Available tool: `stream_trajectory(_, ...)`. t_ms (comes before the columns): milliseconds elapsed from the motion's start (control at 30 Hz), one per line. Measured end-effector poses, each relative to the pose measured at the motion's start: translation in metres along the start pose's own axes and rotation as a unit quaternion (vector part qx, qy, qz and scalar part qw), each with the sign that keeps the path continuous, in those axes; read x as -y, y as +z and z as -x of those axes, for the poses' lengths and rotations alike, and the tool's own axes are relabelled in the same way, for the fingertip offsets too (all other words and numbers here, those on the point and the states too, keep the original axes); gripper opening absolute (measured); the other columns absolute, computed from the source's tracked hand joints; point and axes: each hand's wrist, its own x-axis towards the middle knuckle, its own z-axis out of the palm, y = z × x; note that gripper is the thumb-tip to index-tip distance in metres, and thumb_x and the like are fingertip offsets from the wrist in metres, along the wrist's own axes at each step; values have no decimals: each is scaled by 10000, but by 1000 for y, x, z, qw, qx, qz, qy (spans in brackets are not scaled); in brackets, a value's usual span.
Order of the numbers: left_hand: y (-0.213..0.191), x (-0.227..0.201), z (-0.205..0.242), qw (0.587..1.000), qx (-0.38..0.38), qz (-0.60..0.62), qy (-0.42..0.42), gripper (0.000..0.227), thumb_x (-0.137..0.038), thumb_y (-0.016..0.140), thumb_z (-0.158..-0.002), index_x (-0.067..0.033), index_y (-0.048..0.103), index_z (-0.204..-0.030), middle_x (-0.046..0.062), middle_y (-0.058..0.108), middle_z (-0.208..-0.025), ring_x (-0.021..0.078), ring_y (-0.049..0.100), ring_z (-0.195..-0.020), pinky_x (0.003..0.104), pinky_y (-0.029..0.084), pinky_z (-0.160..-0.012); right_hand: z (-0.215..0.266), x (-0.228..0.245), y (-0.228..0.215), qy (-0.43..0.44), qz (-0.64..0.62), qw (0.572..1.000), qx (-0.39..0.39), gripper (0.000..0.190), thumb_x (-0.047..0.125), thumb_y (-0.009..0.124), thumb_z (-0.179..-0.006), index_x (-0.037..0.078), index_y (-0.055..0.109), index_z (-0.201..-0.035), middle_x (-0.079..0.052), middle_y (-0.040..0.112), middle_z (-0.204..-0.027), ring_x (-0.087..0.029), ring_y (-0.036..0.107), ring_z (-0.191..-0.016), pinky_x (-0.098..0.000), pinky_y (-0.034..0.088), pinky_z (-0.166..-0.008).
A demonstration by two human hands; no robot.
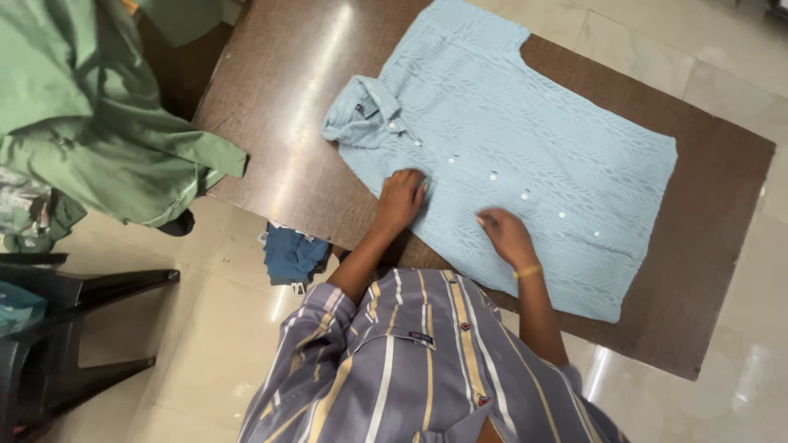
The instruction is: The person buttons and folds a light-blue long-sleeved shirt on a table.
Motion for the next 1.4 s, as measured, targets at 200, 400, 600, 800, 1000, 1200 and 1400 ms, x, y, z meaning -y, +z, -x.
stream_trajectory(200, 0, 11, -63, 902, -116, 356, -216, 130, -137, 625, -972, -23, 676, -1006, 134, 741, -773, 207, 702, -600, 340, 542, -543, -138, 74, 39, -159, 37, 983, -84, 150, 183, 673, -985, 70, 752, -1045, -119, 730, -1066, -315, 680, -975, -411, 532, -847)
stream_trajectory(400, -17, 5, -68, 907, -82, 278, -306, 182, -217, 593, -985, -59, 681, -965, 126, 711, -655, 207, 695, -499, 374, 548, -520, -196, 69, 79, -224, 93, 970, -7, 269, 134, 759, -809, 70, 723, -1068, -102, 649, -1038, -322, 637, -1003, -419, 516, -857)
stream_trajectory(600, 1, 11, -84, 955, -99, 99, -263, 268, -345, 697, -888, -92, 653, -966, 163, 761, -819, 379, 723, -773, 504, 562, -704, -217, 56, 90, -291, 246, 923, -60, 151, 138, 766, -854, 69, 733, -984, -97, 657, -994, -309, 642, -985, -443, 514, -845)
stream_trajectory(800, 20, 21, -99, 969, -5, -41, -244, 347, -296, 619, -965, -16, 534, -1152, 233, 738, -934, 425, 721, -861, 520, 551, -779, -233, 20, 117, -144, 74, 984, -79, 105, 86, 752, -860, 56, 788, -955, -116, 698, -994, -298, 667, -928, -416, 525, -821)
stream_trajectory(1000, 37, 33, -128, 973, 35, -91, -207, 194, -140, 539, -963, -7, 656, -1043, 205, 753, -984, 359, 747, -924, 444, 588, -785, -266, -2, 120, 67, -169, 982, 52, 129, 134, 754, -892, 36, 783, -971, -95, 779, -917, -161, 677, -797, -328, 538, -760)
stream_trajectory(1200, 22, 33, -130, 969, 45, -56, -237, 196, -125, 602, -869, -27, 740, -968, 198, 751, -1011, 362, 737, -948, 449, 585, -799, -264, 0, 111, 88, -163, 979, 90, 144, 165, 737, -933, 37, 780, -982, -54, 750, -856, -114, 624, -750, -306, 516, -725)
stream_trajectory(1400, 4, 12, -113, 928, 88, 114, -342, 372, -334, 597, -1002, -22, 761, -884, 96, 755, -734, 250, 764, -690, 405, 580, -719, -255, 4, 105, 73, -157, 981, 83, 121, 148, 750, -901, 49, 794, -957, -28, 737, -812, -97, 597, -724, -299, 502, -706)
